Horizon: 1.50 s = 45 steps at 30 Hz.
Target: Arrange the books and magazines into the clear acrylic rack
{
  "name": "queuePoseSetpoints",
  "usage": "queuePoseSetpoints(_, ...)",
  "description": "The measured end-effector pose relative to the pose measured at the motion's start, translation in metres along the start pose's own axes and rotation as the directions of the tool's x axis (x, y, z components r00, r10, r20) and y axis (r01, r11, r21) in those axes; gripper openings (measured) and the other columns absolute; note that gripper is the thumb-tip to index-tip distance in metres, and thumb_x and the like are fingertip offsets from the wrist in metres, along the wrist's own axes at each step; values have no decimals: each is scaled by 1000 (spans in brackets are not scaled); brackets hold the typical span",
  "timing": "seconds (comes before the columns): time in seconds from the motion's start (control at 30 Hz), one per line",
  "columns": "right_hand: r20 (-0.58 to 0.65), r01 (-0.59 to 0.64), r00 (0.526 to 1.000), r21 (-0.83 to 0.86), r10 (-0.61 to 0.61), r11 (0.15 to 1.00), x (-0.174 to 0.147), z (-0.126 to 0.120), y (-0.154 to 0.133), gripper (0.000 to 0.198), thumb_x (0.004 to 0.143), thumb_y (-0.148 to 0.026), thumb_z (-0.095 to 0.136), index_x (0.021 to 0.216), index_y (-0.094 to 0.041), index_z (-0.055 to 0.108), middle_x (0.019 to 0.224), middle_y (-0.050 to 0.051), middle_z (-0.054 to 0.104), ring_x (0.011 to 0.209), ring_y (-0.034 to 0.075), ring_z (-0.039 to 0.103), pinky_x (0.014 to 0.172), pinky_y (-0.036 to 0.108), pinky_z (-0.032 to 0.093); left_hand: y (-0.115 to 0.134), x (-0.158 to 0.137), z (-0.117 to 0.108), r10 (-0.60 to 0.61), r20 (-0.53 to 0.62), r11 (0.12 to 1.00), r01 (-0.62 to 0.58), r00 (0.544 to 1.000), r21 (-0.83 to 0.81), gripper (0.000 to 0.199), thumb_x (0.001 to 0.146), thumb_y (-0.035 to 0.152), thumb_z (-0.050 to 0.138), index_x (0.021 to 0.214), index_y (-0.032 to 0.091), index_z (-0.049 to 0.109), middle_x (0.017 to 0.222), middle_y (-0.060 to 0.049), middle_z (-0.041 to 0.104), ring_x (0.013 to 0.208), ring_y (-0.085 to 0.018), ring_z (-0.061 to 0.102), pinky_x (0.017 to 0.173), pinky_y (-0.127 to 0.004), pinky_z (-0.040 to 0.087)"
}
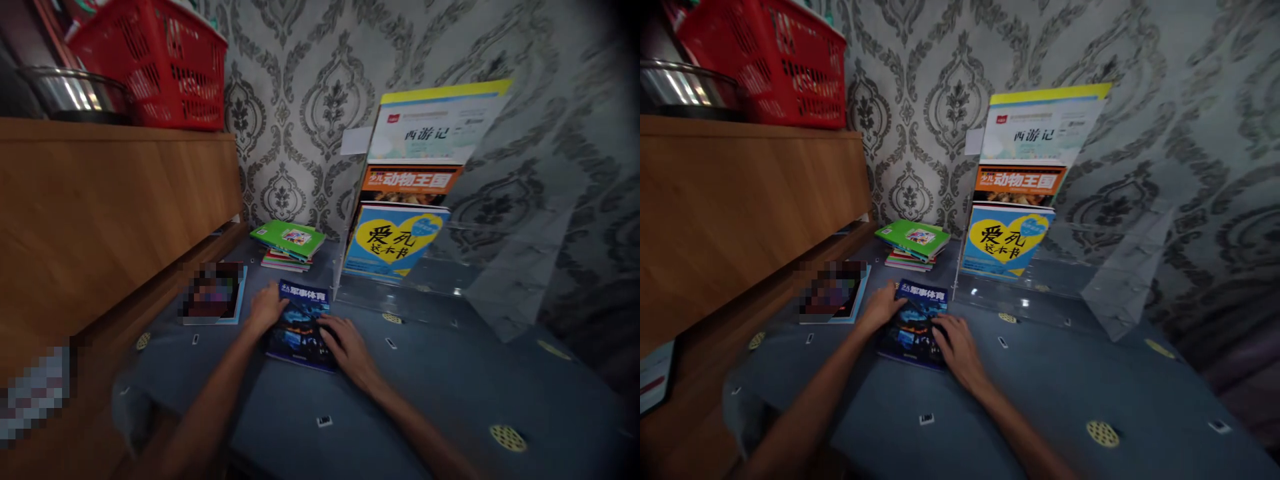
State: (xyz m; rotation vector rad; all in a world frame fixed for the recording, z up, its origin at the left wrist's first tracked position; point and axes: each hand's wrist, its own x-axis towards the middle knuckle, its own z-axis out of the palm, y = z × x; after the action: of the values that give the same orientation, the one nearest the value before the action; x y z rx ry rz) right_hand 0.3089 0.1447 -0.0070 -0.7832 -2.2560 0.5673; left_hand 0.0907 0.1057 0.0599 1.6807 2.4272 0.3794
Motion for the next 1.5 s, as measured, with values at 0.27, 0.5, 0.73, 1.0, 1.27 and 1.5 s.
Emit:
queuePoseSetpoints(0.27, -1, -20, 1000, -175, 21, 984, -7, -20, -3, 29, 98, -32, 43, 100, -23, 71, 102, 11, 74, 100, 29, 65, 92, 49, 51, -16, -16, 12, 160, 327, 850, 39, 932, -525, 29, 85, 27, 64, 108, 18, 49, 49, 9, 52, 37, -13, 51, 36, -20, 36)
queuePoseSetpoints(0.5, 353, 215, 925, -188, -138, 958, 18, 2, -17, 43, 99, -34, 48, 140, -25, 55, 147, 10, 55, 141, 25, 45, 118, 52, 31, -15, -11, 17, 130, 314, 834, 68, 940, -547, 32, 82, 33, 71, 101, 19, 50, 51, 10, 51, 35, -10, 48, 35, -19, 35)
queuePoseSetpoints(0.73, 191, -14, 977, -397, 97, 918, 17, 3, -10, 60, 98, -51, 45, 145, -14, 50, 155, 21, 42, 146, 35, 35, 115, 59, 29, -17, -12, 14, 133, 246, 866, 8, 960, -500, 34, 80, 33, 71, 103, 19, 49, 65, 6, 56, 44, -11, 52, 36, -20, 37)
queuePoseSetpoints(1.0, 29, -149, 984, -422, 178, 894, -12, -8, -4, 66, 93, -58, 50, 144, -16, 50, 150, 22, 48, 138, 37, 44, 114, 58, 30, -18, -11, 19, 266, 220, 870, -136, 938, -474, 34, 81, 40, 67, 102, 20, 50, 70, 6, 53, 47, -11, 52, 41, -22, 39)
queuePoseSetpoints(1.27, 183, 35, 982, -411, 45, 911, -2, -13, -27, 51, 96, -43, 55, 140, -18, 54, 150, 18, 50, 145, 35, 36, 116, 62, 25, -6, -15, 18, 330, 163, 908, -266, 930, -323, 60, 87, 45, 61, 137, 14, 45, 77, 0, 64, 70, -21, 64, 62, -29, 49)
queuePoseSetpoints(1.5, 173, -47, 978, -357, 115, 933, 13, -10, -11, 64, 93, -56, 56, 143, -16, 51, 154, 22, 44, 145, 35, 37, 117, 60, 26, 9, -22, 14, 292, 135, 954, -298, 947, 27, 53, 99, 42, 45, 144, 14, 47, 106, -13, 74, 101, -28, 69, 85, -34, 49)
